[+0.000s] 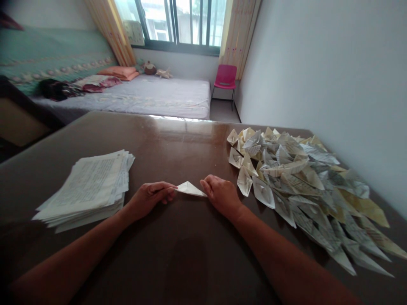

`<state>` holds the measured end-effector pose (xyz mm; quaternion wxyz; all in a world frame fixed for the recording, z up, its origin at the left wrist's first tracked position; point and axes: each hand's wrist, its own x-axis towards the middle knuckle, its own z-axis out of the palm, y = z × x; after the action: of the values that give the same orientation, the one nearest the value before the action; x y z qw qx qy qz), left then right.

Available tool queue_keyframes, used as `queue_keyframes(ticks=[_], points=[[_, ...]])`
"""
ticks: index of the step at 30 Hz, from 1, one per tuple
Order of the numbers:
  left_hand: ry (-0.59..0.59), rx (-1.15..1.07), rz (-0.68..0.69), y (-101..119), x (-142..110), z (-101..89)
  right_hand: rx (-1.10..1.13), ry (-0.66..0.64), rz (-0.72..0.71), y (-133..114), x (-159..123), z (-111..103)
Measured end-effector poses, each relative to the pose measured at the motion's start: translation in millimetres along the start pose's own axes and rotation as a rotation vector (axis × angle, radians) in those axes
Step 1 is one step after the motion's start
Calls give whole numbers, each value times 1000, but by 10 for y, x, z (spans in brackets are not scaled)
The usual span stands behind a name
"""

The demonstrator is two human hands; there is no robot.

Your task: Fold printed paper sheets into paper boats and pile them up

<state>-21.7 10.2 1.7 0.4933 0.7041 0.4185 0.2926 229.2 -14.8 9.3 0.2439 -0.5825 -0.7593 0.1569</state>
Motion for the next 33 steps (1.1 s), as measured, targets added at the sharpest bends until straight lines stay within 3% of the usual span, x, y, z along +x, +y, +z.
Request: queue_keyframes(ticks=[2,6,14,19,24,29,33], points=[[0,7,-1,-6,-1,5,-18,63,-93,-10,-6,2],[-23,41,31,15,-16,20,69,-27,-279,-39,-31,37],[-36,119,87,17,-26,34,180,-117,-274,-27,-49,85],[-40,163,108,20,-27,43,81,-75,-360,-46,-65,81],[-56,224,174,46,-49,68,-163,-45,-490,-135,-81,74],[-23,278,239,103,-122,179,-297,-24,-396,-215,-86,122],[87,290,202,171,-177,310,-180,67,-356,-281,-105,191]])
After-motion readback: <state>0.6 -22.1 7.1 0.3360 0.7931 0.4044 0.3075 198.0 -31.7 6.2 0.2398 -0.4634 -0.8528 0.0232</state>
